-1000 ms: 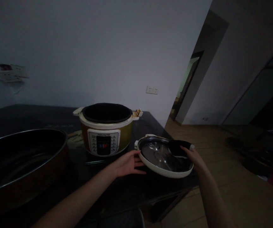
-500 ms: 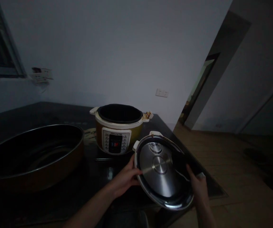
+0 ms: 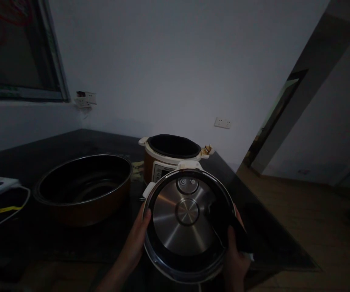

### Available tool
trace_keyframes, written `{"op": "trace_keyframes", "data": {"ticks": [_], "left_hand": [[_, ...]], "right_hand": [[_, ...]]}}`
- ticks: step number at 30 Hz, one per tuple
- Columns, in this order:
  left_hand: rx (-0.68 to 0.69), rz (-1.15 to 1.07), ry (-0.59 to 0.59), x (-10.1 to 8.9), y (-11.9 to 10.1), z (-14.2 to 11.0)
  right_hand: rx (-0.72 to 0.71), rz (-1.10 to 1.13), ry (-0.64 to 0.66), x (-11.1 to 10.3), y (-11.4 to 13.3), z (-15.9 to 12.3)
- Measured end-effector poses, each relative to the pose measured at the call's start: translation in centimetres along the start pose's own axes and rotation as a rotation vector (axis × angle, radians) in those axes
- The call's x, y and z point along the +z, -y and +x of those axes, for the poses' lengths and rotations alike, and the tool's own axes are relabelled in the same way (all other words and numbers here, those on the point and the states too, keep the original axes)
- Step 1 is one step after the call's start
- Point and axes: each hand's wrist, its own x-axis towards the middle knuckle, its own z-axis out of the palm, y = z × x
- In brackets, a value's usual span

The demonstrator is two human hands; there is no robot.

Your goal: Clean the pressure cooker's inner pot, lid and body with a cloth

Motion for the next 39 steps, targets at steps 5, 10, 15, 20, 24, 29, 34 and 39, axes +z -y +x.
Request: {"op": "trace_keyframes", "data": {"ticks": [5, 10, 15, 20, 24, 29, 34, 39], "left_hand": [[0.036, -0.039, -0.066, -1.9, 0.4, 0.6], [0.108, 0.027, -0.079, -2.3, 1.0, 0.8], [0.155, 0.027, -0.084, -2.0, 1.5, 1.2], [0.144, -0.031, -0.078, -1.8, 1.4, 1.3], [0.137, -0.063, -0.073, -1.6, 1.3, 1.7], [0.150, -0.055, -0.065, -1.3, 1.0, 2.3], [0.180, -0.068, -0.058, -1.2, 1.3, 2.8], [0.147, -0.159, -0.043, -1.1, 1.8, 2.8]], "right_hand": [[-0.051, 0.055, 0.052, 1.3, 1.0, -1.3], [-0.068, 0.071, 0.016, 1.8, 1.3, -1.7], [-0.033, 0.094, -0.052, 2.2, 1.0, -1.8], [-0.062, 0.114, -0.071, 2.3, 0.6, -1.7], [-0.060, 0.098, -0.087, 2.3, -0.1, -1.5], [-0.118, 0.084, -0.055, 2.6, -0.4, -1.0], [-0.143, 0.118, -0.049, 3.0, -0.4, -0.6], [-0.162, 0.111, -0.022, 2.9, -0.8, -0.2]]}}
